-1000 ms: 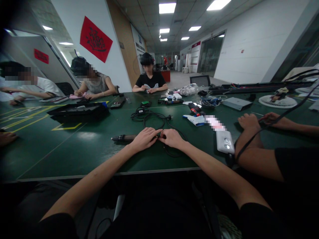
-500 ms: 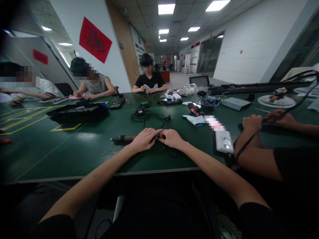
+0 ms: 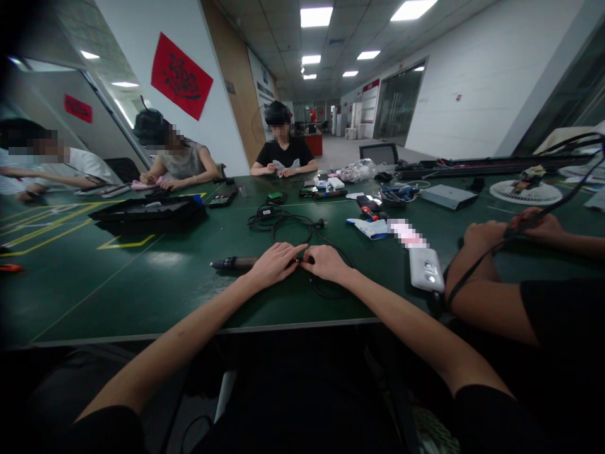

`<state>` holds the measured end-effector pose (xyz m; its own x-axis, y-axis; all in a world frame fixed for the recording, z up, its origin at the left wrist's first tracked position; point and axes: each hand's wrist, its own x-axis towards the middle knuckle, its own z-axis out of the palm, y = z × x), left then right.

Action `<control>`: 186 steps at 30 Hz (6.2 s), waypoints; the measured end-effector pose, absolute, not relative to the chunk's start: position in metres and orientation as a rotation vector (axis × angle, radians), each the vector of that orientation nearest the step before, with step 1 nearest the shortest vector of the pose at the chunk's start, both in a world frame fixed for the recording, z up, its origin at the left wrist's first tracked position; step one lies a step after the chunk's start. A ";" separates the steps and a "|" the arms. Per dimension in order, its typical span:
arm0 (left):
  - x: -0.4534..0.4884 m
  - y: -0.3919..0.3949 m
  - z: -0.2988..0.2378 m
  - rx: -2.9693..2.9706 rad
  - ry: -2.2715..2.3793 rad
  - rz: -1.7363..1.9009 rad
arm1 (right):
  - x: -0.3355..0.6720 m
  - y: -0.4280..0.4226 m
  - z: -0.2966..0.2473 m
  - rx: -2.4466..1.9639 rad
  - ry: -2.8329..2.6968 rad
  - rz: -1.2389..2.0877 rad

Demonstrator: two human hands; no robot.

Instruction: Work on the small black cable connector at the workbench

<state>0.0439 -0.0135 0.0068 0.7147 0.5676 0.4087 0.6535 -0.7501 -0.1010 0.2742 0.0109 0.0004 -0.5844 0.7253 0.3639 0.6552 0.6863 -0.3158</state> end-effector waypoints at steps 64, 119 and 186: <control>0.045 -0.013 0.006 -2.670 -1.005 -0.489 | 0.275 0.011 0.001 -1.080 -2.434 0.203; 0.043 -0.012 0.006 -2.689 -0.956 -0.486 | 0.275 0.011 0.000 -1.056 -2.431 0.204; 0.043 -0.012 -0.001 -2.687 -1.039 -0.477 | 0.275 0.011 0.001 -1.056 -2.433 0.208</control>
